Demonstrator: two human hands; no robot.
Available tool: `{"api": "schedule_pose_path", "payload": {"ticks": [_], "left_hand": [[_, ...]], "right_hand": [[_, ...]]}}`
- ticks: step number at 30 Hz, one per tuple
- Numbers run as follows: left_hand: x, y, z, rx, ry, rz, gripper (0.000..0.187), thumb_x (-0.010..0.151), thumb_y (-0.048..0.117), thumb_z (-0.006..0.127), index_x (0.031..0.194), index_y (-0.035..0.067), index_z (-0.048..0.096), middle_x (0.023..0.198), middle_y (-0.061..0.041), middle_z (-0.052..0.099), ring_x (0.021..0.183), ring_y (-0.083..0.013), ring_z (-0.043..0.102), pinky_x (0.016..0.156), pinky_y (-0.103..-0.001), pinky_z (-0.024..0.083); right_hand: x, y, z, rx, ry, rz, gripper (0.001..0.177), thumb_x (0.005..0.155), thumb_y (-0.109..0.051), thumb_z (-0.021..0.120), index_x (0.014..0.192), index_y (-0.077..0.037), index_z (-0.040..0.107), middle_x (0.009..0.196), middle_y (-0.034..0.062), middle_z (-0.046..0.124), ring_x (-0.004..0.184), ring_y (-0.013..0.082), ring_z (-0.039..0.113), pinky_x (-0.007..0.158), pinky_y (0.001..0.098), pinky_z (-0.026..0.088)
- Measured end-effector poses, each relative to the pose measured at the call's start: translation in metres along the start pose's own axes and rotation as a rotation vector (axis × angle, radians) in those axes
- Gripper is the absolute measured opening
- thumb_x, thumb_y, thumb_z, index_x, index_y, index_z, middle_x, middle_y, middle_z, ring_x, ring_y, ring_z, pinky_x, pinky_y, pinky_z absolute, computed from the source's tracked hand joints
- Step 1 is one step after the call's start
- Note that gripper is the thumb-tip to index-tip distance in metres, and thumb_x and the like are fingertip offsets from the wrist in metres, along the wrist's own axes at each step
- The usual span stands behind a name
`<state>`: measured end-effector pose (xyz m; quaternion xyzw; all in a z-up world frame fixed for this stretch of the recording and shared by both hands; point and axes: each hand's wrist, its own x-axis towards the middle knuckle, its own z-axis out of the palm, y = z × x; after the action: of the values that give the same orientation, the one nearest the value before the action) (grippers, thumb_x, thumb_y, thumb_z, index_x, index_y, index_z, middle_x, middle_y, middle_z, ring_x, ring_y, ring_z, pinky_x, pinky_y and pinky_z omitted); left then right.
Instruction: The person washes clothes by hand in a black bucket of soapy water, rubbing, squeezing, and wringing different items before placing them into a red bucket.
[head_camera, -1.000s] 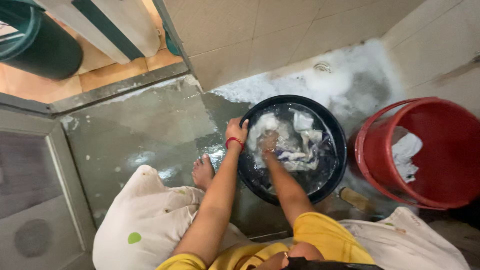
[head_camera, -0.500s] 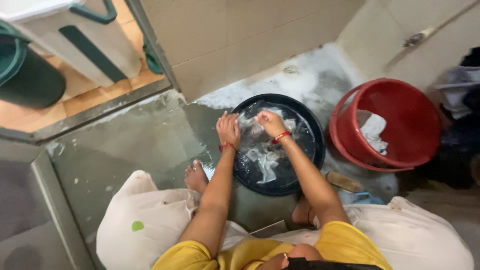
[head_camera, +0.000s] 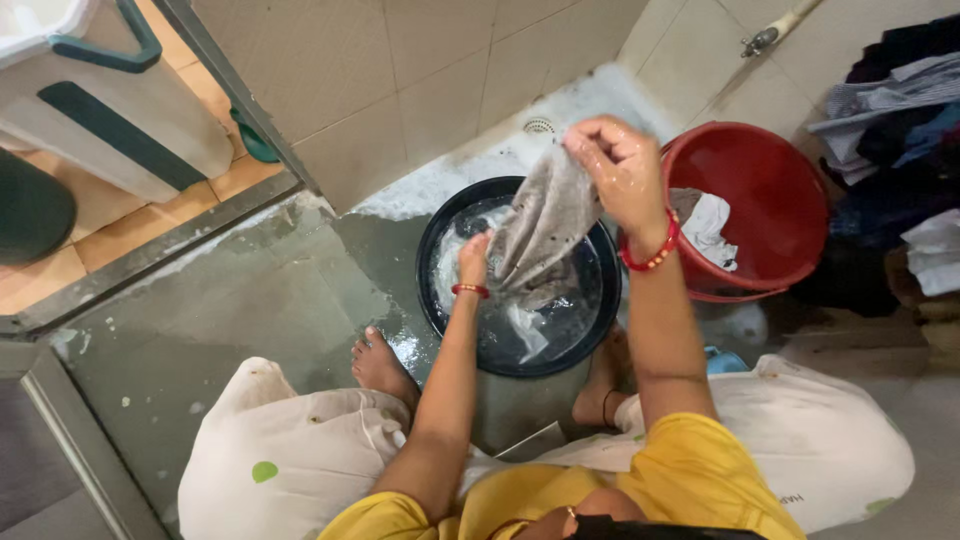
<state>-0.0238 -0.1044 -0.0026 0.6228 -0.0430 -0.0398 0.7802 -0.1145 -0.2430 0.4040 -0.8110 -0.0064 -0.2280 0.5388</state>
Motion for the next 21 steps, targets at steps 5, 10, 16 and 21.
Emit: {"api": "schedule_pose_path", "payload": {"ticks": [5, 10, 16, 21], "left_hand": [[0.005, 0.025, -0.033, 0.777, 0.270, -0.126, 0.025, 0.097, 0.031, 0.063, 0.107, 0.010, 0.071, 0.115, -0.010, 0.062, 0.110, -0.0265, 0.051, 0.094, -0.046, 0.042], [-0.017, -0.004, 0.000, 1.209, 0.170, 0.161, 0.040, 0.092, 0.026, 0.057, 0.130, 0.022, 0.065, 0.150, -0.011, 0.050, 0.145, -0.0355, 0.034, 0.116, -0.058, 0.027], [-0.033, -0.036, 0.002, 1.351, -0.194, -0.231, 0.063, 0.098, 0.040, 0.048, 0.158, 0.021, 0.040, 0.168, -0.010, 0.028, 0.154, -0.0346, 0.014, 0.120, -0.063, 0.010], [-0.060, -0.022, 0.004, 1.444, -0.560, -0.550, 0.073, 0.088, 0.041, 0.049, 0.158, 0.024, 0.033, 0.170, -0.008, 0.018, 0.153, -0.0302, 0.013, 0.113, -0.063, 0.016]], "right_hand": [[-0.031, 0.190, 0.050, -0.233, 0.013, 0.255, 0.013, 0.097, -0.019, 0.068, 0.096, -0.008, 0.074, 0.078, 0.0042, 0.067, 0.072, 0.0169, 0.061, 0.065, 0.0310, 0.048], [-0.089, 0.364, 0.143, -0.527, 0.105, 0.140, 0.017, 0.098, -0.023, 0.061, 0.101, -0.009, 0.070, 0.098, 0.0155, 0.070, 0.090, 0.0365, 0.069, 0.078, 0.0449, 0.055], [-0.120, 0.410, 0.185, -0.888, 0.075, 0.092, 0.023, 0.098, -0.026, 0.060, 0.115, -0.010, 0.064, 0.113, 0.0189, 0.064, 0.104, 0.0392, 0.063, 0.089, 0.0494, 0.052], [-0.127, 0.419, 0.195, -0.920, -0.150, 0.421, 0.022, 0.098, -0.024, 0.062, 0.114, -0.009, 0.065, 0.111, 0.0174, 0.066, 0.102, 0.0365, 0.065, 0.087, 0.0466, 0.053]]}}
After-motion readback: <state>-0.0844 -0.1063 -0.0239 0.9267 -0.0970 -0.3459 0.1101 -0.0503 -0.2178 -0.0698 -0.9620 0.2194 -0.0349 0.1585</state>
